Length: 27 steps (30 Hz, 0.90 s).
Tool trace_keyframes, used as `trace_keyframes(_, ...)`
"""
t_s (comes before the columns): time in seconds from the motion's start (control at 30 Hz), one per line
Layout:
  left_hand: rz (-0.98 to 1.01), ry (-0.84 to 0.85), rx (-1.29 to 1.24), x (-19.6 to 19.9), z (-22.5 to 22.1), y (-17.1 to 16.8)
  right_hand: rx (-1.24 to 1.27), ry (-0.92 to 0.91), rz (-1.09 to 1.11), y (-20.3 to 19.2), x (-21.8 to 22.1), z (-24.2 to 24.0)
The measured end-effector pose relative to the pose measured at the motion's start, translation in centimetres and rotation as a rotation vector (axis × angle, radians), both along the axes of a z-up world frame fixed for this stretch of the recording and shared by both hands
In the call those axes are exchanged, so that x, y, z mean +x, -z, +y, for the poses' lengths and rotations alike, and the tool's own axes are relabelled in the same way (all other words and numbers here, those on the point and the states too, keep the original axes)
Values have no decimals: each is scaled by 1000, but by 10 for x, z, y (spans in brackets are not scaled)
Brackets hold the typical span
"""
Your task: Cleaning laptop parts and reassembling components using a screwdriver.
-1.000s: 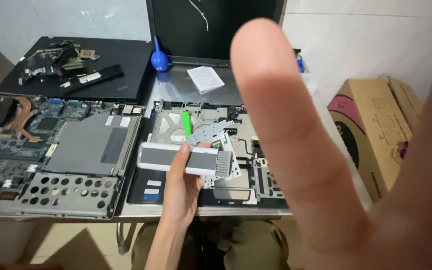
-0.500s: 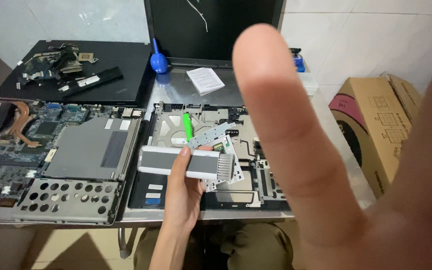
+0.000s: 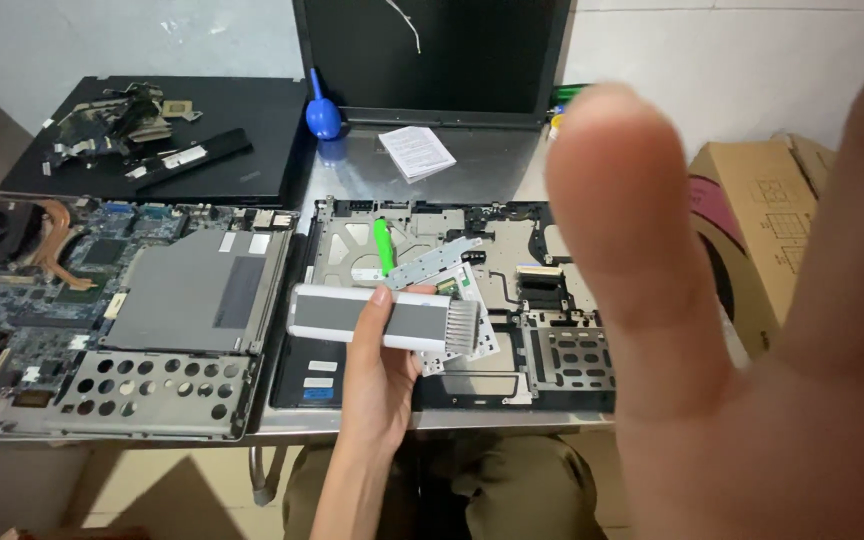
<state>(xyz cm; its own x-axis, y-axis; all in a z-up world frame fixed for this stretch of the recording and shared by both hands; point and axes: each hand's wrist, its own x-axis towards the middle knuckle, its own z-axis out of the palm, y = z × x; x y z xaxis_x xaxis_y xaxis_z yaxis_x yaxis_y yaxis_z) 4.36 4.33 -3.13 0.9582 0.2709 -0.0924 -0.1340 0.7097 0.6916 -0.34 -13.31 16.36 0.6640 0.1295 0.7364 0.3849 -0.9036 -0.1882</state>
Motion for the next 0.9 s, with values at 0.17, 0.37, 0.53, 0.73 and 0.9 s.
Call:
trace_keyframes(0.17,-9,0,10,0,1,2,-17,-11,-47,14,5,-7)
trace_keyframes(0.37,3,5,-4,1,2,2,-23,-1,-94,19,7,-15)
trace_keyframes(0.53,-20,40,6,7,0,7,83,54,-46,-2,1,-20)
trace_keyframes(0.73,-11,-51,116,0,10,34,314,73,90,-9,-14,-5)
trace_keyframes(0.9,25,17,4,1,-2,2,230,151,89,16,-16,-9)
